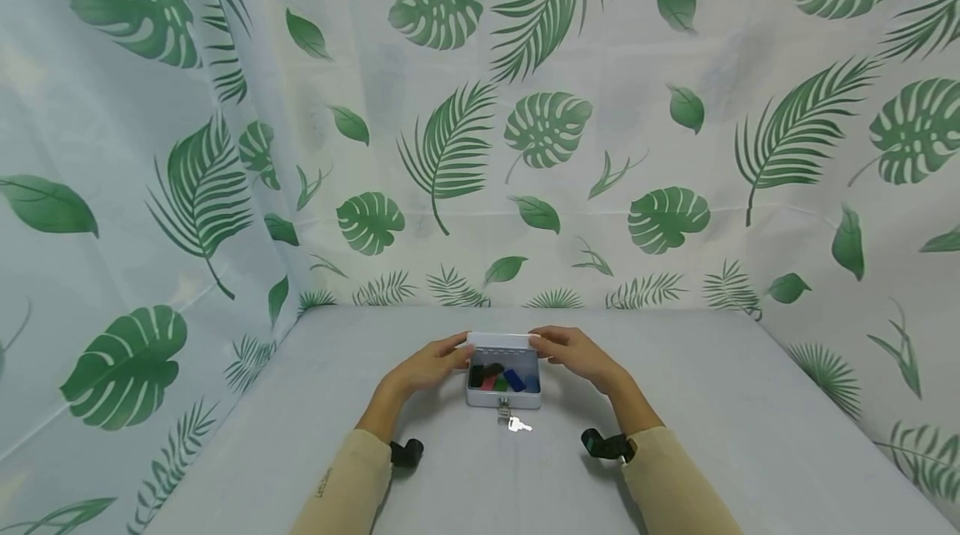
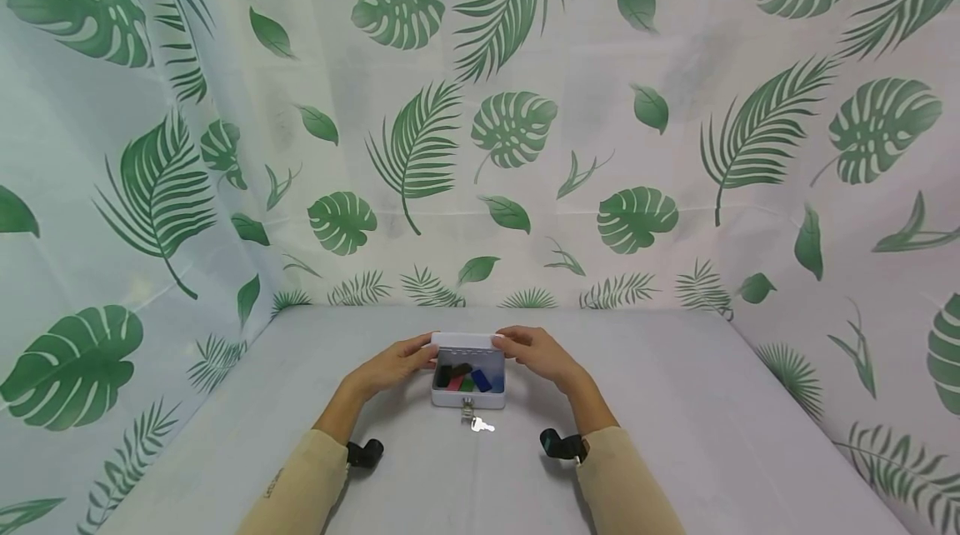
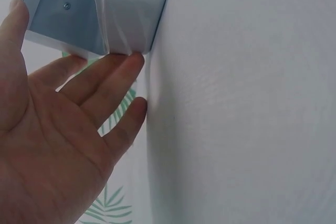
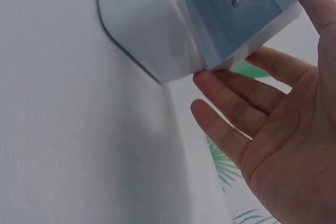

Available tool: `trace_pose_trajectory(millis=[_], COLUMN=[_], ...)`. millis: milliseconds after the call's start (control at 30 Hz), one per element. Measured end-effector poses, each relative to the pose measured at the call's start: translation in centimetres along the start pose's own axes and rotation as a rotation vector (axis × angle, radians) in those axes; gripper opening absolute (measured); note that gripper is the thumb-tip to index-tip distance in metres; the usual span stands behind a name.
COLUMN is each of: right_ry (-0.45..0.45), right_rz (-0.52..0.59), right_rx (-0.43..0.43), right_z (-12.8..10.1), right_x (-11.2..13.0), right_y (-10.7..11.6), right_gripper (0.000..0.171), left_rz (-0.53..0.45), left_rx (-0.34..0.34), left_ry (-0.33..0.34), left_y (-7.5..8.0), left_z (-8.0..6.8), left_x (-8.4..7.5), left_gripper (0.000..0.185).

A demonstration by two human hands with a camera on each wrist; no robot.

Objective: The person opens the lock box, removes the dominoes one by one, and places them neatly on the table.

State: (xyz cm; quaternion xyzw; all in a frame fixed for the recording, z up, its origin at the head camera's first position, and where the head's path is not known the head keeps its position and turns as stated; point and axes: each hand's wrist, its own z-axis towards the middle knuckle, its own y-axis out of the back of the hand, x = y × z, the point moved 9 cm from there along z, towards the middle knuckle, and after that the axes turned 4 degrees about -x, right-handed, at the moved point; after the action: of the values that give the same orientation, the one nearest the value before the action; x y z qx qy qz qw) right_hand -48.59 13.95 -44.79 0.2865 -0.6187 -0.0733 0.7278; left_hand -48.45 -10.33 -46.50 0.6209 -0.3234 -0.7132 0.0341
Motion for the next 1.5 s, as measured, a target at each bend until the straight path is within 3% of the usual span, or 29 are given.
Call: trace_pose_trajectory(millis=[300, 933, 1500], right_ry=[0.026, -0.014, -0.087], right_rz=[0.09, 0.108, 0.103], right_rx=[0.032, 0.014, -0.132], right_z=[-0.1, 0.2, 0.8], right_x=[-1.0, -1.2, -1.3], right_y=[0.1, -0.1, -0.3], right_gripper=[0.059, 0.069, 0.076], left_rz=[0.017, 0.006, 0.007], left_rx=[-0.017, -0.059, -0.099], left_ry=[-0.015, -0.03, 0.044], left_y=[0.0, -0.5, -0.3], left_z=[0.3, 0.7, 0.6], left_x=[-0.1, -0.4, -0.1], left_gripper=[0.08, 0.077, 0.073])
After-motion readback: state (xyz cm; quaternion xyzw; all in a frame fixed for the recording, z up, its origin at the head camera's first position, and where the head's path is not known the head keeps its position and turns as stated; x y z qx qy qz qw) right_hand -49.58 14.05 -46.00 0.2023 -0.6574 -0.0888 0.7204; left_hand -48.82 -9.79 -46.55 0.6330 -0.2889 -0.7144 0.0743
